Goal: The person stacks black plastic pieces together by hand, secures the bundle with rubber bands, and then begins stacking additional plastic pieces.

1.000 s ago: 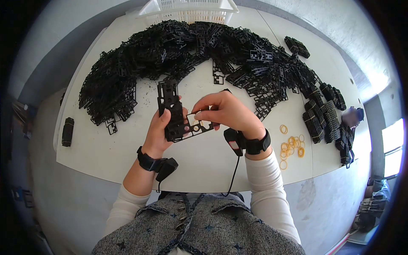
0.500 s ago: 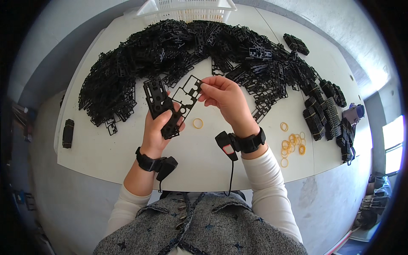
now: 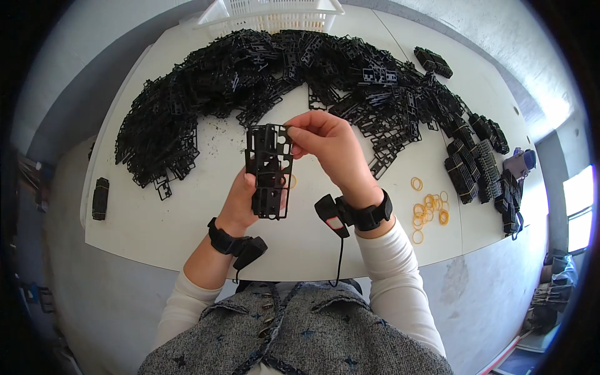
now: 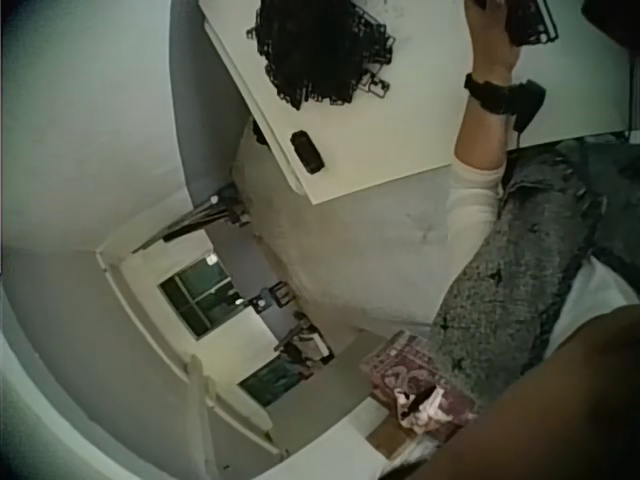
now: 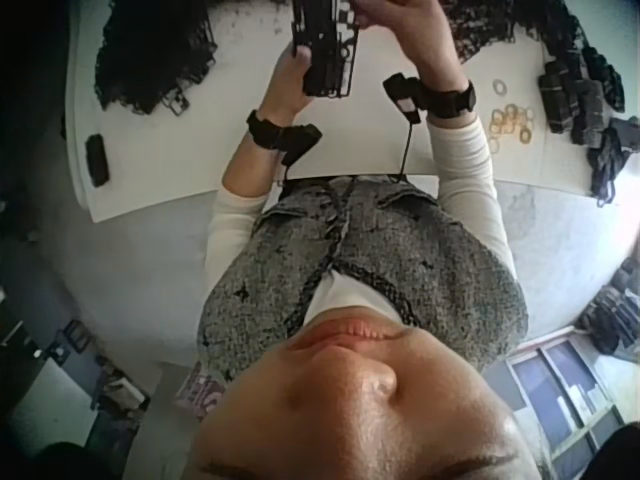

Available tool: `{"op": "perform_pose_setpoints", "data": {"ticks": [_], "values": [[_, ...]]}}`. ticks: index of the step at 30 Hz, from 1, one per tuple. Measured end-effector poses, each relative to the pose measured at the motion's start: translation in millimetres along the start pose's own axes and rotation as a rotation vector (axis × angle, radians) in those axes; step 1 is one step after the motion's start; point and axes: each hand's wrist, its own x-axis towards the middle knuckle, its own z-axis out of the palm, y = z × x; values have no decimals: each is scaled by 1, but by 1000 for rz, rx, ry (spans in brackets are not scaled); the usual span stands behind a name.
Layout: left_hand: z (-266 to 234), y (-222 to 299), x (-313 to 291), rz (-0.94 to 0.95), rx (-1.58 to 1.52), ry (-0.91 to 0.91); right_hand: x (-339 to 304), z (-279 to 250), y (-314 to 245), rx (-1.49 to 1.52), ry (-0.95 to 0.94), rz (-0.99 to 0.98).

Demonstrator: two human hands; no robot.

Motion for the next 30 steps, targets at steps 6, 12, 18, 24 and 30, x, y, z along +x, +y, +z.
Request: {"op": "perform_pose_setpoints", "data": {"ticks": [6,12,18,24,30], "values": [[-5,-11,1,-106,-118,-130,-1,5,3,-110,7,-5],[1,-10,0,-106,-89,-109,-2,11,3,-219,44,-11],[-1,-10,-2,-119,-53,-95,-5,17,5,-286,88,-43],[-3,-10,-1,-145,-73,-100,-5,21,6,-328,117,-60],[3,-13,-1,-57,77,-71,-5,23,7,-301,149,-27]]}}
